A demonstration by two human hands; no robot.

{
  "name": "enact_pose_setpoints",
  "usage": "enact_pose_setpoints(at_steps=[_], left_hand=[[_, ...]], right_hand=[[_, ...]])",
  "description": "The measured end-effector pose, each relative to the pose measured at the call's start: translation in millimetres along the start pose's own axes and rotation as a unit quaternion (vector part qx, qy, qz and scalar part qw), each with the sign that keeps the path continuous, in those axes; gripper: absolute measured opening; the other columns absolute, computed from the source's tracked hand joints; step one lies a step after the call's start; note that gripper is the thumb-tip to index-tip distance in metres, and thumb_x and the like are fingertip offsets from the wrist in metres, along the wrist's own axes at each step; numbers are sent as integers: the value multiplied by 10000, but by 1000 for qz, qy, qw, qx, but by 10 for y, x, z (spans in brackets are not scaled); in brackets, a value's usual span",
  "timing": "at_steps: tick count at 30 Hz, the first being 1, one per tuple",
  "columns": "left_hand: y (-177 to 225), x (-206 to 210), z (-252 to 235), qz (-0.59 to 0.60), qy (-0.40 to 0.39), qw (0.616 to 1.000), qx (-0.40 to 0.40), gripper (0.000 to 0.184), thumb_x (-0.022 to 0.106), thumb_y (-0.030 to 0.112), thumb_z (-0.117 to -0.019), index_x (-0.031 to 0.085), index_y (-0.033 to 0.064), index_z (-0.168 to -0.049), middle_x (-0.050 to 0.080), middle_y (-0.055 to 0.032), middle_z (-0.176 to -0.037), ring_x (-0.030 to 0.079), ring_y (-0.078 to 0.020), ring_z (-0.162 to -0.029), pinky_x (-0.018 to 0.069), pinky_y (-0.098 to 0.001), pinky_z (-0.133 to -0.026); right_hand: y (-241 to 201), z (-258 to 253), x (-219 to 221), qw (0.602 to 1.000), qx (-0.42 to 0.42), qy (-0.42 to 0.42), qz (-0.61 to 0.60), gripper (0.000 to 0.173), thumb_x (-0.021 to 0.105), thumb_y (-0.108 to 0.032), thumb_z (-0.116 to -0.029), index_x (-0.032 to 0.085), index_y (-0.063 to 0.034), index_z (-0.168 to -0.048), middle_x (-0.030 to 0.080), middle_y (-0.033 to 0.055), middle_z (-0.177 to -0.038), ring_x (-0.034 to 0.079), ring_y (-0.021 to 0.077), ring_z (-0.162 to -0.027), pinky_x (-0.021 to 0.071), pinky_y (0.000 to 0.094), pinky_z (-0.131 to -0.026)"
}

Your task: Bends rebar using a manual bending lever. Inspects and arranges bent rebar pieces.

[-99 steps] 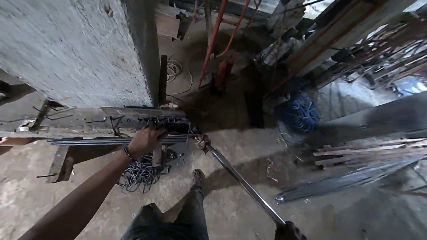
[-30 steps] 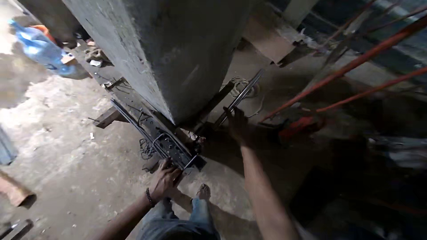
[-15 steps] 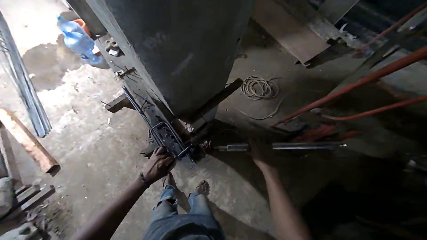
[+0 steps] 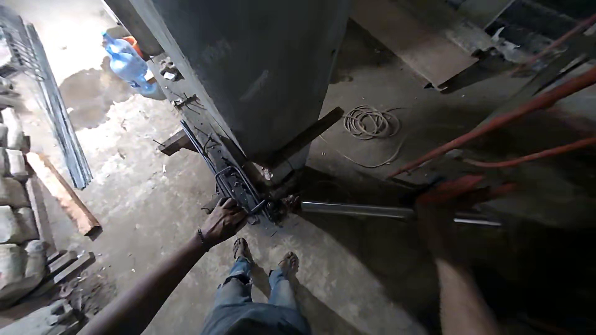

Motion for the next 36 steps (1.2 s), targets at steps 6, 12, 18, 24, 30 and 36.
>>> enact_pose_setpoints(at_steps=[6, 12, 18, 24, 30, 36], left_hand=[[22, 9, 10, -26, -8, 1000, 5, 317, 520, 359, -1047, 721, 142, -931, 721, -37, -889, 667, -267, -996, 487, -486, -977], [62, 8, 11, -36, 1, 999, -1, 306, 507, 331, -1050, 714, 125, -958, 735, -53, -951, 672, -275, -1034, 499, -482, -969], [35, 4, 5, -34, -4, 999, 9, 327, 495, 343, -1059, 697, 117, -938, 722, -58, -926, 665, -279, -1016, 497, -488, -970], [24, 11, 6, -31, -11, 999, 11, 365, 480, 356, -1066, 717, 98, -965, 730, -89, -951, 672, -305, -1044, 497, -511, -980], [6, 72, 17, -19, -42, 999, 20, 376, 464, 355, -1072, 728, 93, -1016, 734, -100, -998, 664, -323, -1074, 485, -543, -987], [3, 91, -3, -38, -66, 995, 62, 401, 428, 353, -1088, 718, 78, -1051, 731, -112, -1026, 657, -335, -1105, 491, -545, -974]], right_hand=[[-110, 42, 168, 999, -31, -2, -26, 288, 679, -110, -978, 669, 10, -1240, 626, 280, -1313, 561, 478, -1284, 430, 646, -1090], [535, 380, 270, 994, 56, 51, -80, 480, 666, -206, -994, 569, -33, -1431, 502, 304, -1485, 478, 509, -1379, 374, 674, -1133], [1123, 522, 248, 997, 64, 35, -38, 520, 726, -283, -960, 598, -14, -1387, 501, 328, -1472, 457, 525, -1389, 358, 718, -1117], [988, 1156, 348, 997, 71, 5, -38, 532, 693, -73, -960, 529, 2, -1460, 515, 336, -1458, 467, 544, -1376, 362, 725, -1107], [912, 1585, 362, 991, 128, 4, -41, 344, 750, -41, -907, 669, 55, -1227, 641, 363, -1227, 575, 573, -1214, 373, 750, -1065], [947, 1342, 437, 982, 175, 8, -74, 471, 638, -66, -994, 536, 15, -1446, 519, 343, -1448, 487, 542, -1358, 384, 716, -1088]])
Point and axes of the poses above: each hand's wrist, its own z-axis away from the middle knuckle, its own x-axis out of the palm, y = z × x, the point moved 9 cm from there along -z, towards the middle knuckle
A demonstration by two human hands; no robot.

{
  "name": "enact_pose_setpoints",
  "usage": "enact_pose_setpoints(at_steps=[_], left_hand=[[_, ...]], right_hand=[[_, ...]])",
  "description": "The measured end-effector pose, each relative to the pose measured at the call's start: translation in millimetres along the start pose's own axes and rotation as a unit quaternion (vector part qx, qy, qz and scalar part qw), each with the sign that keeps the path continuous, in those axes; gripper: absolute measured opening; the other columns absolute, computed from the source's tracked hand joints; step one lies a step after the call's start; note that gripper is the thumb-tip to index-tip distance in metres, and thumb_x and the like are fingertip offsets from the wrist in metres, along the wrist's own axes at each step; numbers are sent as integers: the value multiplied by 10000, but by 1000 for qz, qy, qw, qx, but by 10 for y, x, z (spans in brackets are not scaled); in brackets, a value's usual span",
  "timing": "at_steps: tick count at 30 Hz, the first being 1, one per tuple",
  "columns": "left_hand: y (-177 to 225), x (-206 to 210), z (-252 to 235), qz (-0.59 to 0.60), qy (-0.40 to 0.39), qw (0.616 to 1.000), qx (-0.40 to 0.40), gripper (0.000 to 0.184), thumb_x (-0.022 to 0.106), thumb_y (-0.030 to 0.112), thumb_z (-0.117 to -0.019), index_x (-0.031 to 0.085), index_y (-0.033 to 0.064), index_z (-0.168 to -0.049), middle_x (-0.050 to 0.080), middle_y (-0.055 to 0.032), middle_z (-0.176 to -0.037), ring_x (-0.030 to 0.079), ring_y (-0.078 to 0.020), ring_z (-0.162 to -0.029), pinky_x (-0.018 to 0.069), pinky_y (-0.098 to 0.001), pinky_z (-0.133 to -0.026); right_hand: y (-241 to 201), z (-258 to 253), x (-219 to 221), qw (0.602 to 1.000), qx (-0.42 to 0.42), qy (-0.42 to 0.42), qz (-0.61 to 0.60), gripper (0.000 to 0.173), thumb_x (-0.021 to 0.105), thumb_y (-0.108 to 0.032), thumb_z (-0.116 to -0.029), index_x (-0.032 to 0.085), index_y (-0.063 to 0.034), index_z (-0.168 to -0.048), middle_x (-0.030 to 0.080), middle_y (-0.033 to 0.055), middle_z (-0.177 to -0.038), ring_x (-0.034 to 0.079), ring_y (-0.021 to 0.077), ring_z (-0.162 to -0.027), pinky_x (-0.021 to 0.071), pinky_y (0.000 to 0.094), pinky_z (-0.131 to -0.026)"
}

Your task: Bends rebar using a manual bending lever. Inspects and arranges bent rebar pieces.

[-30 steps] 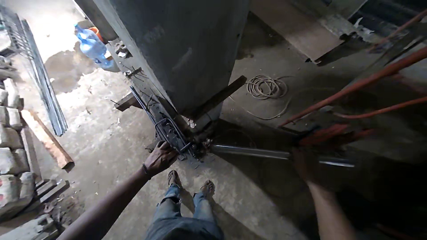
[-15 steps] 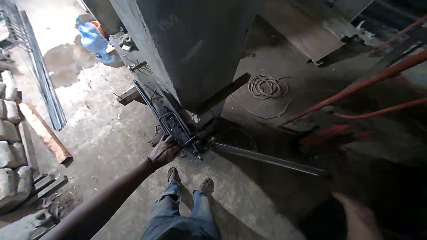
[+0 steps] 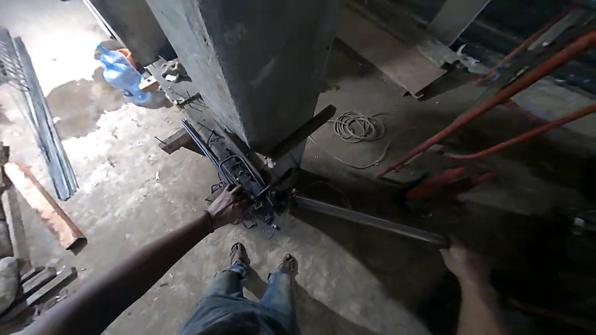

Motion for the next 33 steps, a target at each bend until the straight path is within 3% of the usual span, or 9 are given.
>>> enact_pose_setpoints(at_steps=[5, 10, 15, 19, 21, 25, 27, 29, 33], left_hand=[[16, -23, -26, -16, -10, 1000, 1, 405, 416, 334, -1091, 718, 63, -1086, 731, -123, -1034, 658, -349, -1099, 491, -546, -968], [6, -23, -20, 8, -15, 1000, -4, 349, 443, 306, -1079, 695, 66, -1107, 719, -116, -1089, 646, -338, -1121, 487, -547, -981], [-39, 26, 15, 20, -10, 1000, -16, 384, 414, 348, -1090, 700, 94, -1126, 723, -83, -1120, 635, -309, -1145, 468, -523, -1011], [-66, -47, 58, 40, 52, 998, 21, 372, 466, 381, -1071, 725, 115, -1065, 738, -73, -1105, 662, -295, -1101, 498, -515, -979], [-223, -76, 134, 59, 76, 995, 28, 377, 495, 402, -1050, 735, 113, -1089, 735, -102, -1116, 658, -322, -1133, 490, -548, -1011], [-863, -164, 305, 50, 115, 992, 0, 392, 596, 385, -981, 695, 68, -1190, 640, -186, -1312, 546, -425, -1291, 411, -615, -1091], [-1109, -150, 297, 20, 94, 995, 39, 429, 622, 392, -984, 654, 85, -1281, 606, -161, -1383, 514, -386, -1355, 360, -568, -1164], [-1200, -163, 233, 2, 94, 988, 120, 394, 622, 356, -1003, 651, 90, -1292, 631, -162, -1339, 547, -350, -1336, 340, -541, -1188], [-1220, -166, 27, 15, 82, 967, 242, 146, 614, 178, -996, 707, 85, -1059, 694, -145, -1084, 649, -357, -1124, 457, -555, -1068]], right_hand=[[-18, -116, 35, 1000, -4, 18, -22, 453, 602, -108, -1028, 528, -1, -1463, 525, 328, -1457, 498, 532, -1355, 377, 725, -1084], [2, 399, -36, 998, -14, 64, 11, 317, 722, -13, -912, 679, 14, -1225, 631, 334, -1275, 522, 550, -1293, 321, 716, -1132], [-34, 338, -9, 999, 21, 33, 29, 252, 691, -18, -916, 699, 22, -1165, 669, 315, -1209, 561, 520, -1253, 326, 687, -1134], [15, 423, 34, 995, 22, 100, -9, 253, 719, 12, -876, 712, 21, -1128, 652, 331, -1217, 524, 561, -1265, 318, 719, -1121], [47, 424, 89, 992, 20, 125, -17, 269, 720, 11, -874, 705, 34, -1141, 641, 339, -1236, 522, 567, -1268, 342, 724, -1105], [36, 655, 125, 989, 48, 139, -13, 258, 693, 0, -899, 697, 42, -1154, 629, 335, -1263, 523, 552, -1282, 357, 716, -1100], [42, 873, 173, 986, 70, 152, -16, 242, 687, 1, -907, 699, 47, -1144, 633, 335, -1260, 526, 548, -1283, 351, 708, -1111], [36, 1184, 244, 981, 95, 168, -19, 228, 669, 10, -916, 698, 56, -1137, 636, 339, -1247, 530, 548, -1278, 360, 687, -1115], [2, 2037, 479, 967, 161, 192, -44, 209, 672, 13, -918, 693, 90, -1112, 635, 362, -1226, 541, 568, -1250, 383, 686, -1095]])
Point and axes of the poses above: each hand's wrist, its own z-axis away from the middle knuckle, its own x-axis out of the palm, y = z × x, the point moved 9 cm from there along -z, towards the middle knuckle
